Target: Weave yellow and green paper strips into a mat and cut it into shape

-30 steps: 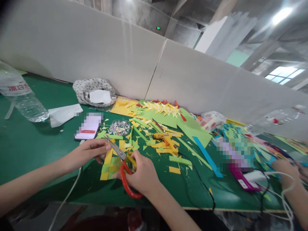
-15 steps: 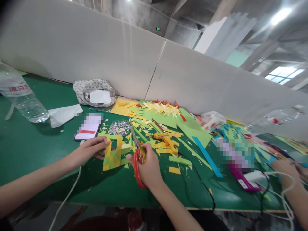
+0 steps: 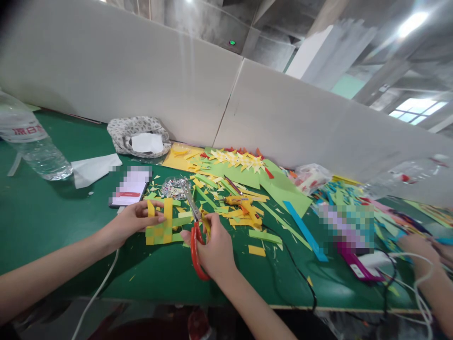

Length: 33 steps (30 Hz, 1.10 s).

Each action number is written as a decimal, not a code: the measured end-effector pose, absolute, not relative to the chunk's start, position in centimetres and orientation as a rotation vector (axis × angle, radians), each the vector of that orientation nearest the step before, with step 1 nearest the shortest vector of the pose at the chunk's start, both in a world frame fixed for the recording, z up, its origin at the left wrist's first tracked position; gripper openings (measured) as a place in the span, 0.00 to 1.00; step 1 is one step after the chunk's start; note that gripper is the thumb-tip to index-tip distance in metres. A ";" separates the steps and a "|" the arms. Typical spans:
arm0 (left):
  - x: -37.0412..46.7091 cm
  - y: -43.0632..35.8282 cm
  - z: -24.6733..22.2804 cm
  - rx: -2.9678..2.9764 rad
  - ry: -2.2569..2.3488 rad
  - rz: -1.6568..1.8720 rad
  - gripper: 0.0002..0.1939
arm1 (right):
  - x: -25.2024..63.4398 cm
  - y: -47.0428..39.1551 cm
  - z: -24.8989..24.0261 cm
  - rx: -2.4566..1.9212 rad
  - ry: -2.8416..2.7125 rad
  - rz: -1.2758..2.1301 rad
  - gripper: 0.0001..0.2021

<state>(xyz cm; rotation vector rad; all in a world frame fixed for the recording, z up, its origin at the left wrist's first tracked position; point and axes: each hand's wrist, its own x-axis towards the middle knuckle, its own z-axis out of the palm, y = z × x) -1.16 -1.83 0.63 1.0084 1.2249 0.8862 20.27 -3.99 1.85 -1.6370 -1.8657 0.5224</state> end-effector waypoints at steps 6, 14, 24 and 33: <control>-1.0 -2.0 1.2 0.998 1.124 0.859 0.18 | 20.4 -3.8 1.6 -1.648 -1.836 0.542 0.15; -1.8 -1.2 0.5 1.195 1.039 0.812 0.09 | 20.7 -3.5 1.8 -1.678 -1.838 0.490 0.14; -1.8 -1.3 1.1 0.980 1.160 0.907 0.09 | 19.9 -4.4 2.1 -1.740 -1.940 0.363 0.19; -0.8 -2.3 1.4 0.799 1.027 1.085 0.11 | 19.0 -5.2 1.8 -1.700 -2.148 0.189 0.20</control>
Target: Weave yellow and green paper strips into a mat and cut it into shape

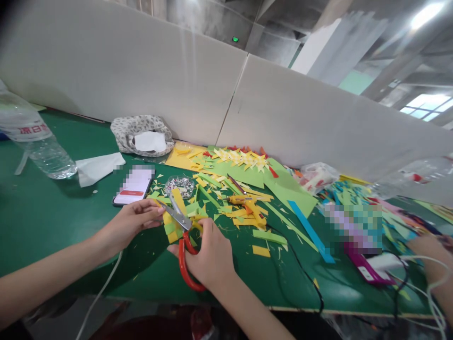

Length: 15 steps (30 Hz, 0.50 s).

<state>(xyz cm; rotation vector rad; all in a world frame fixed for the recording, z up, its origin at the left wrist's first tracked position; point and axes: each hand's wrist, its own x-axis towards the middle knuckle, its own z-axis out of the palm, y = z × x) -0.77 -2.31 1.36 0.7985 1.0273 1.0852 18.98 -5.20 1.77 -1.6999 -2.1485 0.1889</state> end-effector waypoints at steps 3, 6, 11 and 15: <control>-0.5 -2.7 1.5 0.786 1.023 1.121 0.11 | 19.0 -5.2 1.7 -1.660 -2.183 0.139 0.20; -0.4 -2.9 1.4 0.803 1.022 1.113 0.10 | 19.0 -5.2 1.6 -1.618 -2.217 0.087 0.20; -0.3 -3.1 1.1 0.835 1.044 1.089 0.11 | 19.1 -5.1 1.5 -1.576 -2.235 0.019 0.21; -0.2 -3.3 1.1 0.825 1.025 1.081 0.10 | 19.2 -5.1 1.4 -1.595 -2.236 0.022 0.21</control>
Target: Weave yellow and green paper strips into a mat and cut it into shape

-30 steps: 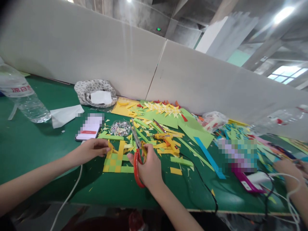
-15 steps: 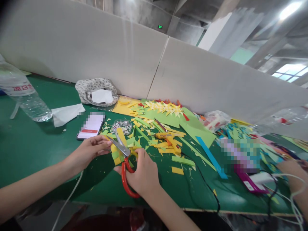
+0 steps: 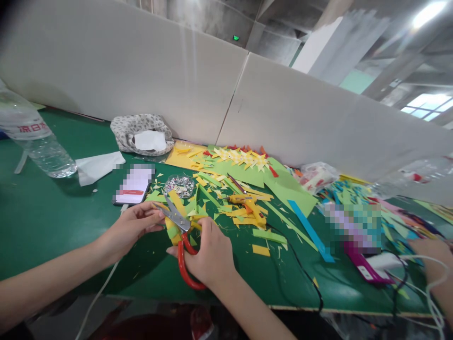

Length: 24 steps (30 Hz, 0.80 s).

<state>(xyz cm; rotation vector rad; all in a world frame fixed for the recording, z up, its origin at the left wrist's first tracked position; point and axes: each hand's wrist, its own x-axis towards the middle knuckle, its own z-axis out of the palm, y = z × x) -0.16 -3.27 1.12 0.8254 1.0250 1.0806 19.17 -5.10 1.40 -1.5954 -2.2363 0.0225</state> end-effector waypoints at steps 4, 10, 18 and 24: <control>0.0 -3.4 1.3 0.810 1.009 1.079 0.10 | 19.1 -5.1 1.5 -1.587 -2.240 0.038 0.21; 0.0 -3.5 1.2 0.819 1.007 1.066 0.10 | 19.1 -5.0 1.5 -1.556 -2.237 0.080 0.20; 0.0 -3.6 1.4 0.812 0.999 1.054 0.10 | 19.2 -5.0 1.6 -1.569 -2.234 0.158 0.20; 0.0 -3.7 1.5 0.804 0.972 1.046 0.09 | 19.4 -5.0 1.7 -1.530 -2.230 0.174 0.19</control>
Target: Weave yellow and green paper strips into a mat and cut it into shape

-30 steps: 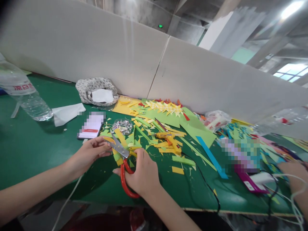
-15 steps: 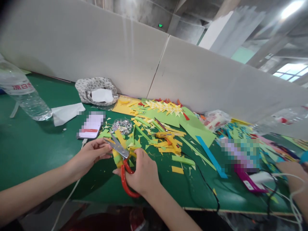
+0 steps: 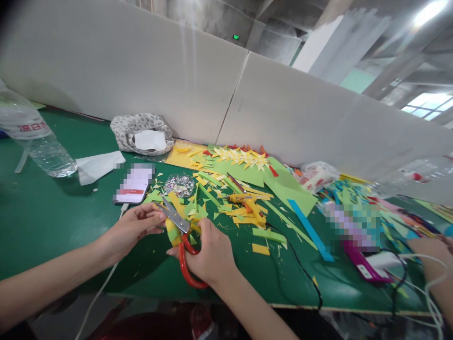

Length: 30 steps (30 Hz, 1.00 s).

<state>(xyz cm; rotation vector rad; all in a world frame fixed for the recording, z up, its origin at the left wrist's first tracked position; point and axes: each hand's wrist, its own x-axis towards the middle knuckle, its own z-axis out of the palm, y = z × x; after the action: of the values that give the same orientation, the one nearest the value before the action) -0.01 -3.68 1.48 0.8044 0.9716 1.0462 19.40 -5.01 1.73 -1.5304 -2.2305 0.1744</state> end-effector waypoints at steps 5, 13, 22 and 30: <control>0.0 -3.6 1.6 0.786 0.974 1.045 0.09 | 19.4 -5.0 1.7 -1.516 -2.226 0.166 0.19; 0.1 -3.6 1.8 0.772 0.993 1.045 0.09 | 19.4 -4.9 1.1 -1.524 -2.157 0.214 0.19; -0.9 -2.4 1.2 0.711 0.902 1.193 0.04 | 20.3 -4.1 2.0 -1.598 -1.847 0.548 0.16; -0.5 -2.4 0.8 0.513 1.052 1.105 0.14 | 20.5 -3.6 2.3 -1.776 -1.825 0.480 0.20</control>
<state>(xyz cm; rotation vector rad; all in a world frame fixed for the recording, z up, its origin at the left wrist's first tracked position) -0.50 -2.44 0.83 0.5132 1.0520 1.1046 20.52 -3.57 2.28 -1.7755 -1.8254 0.4801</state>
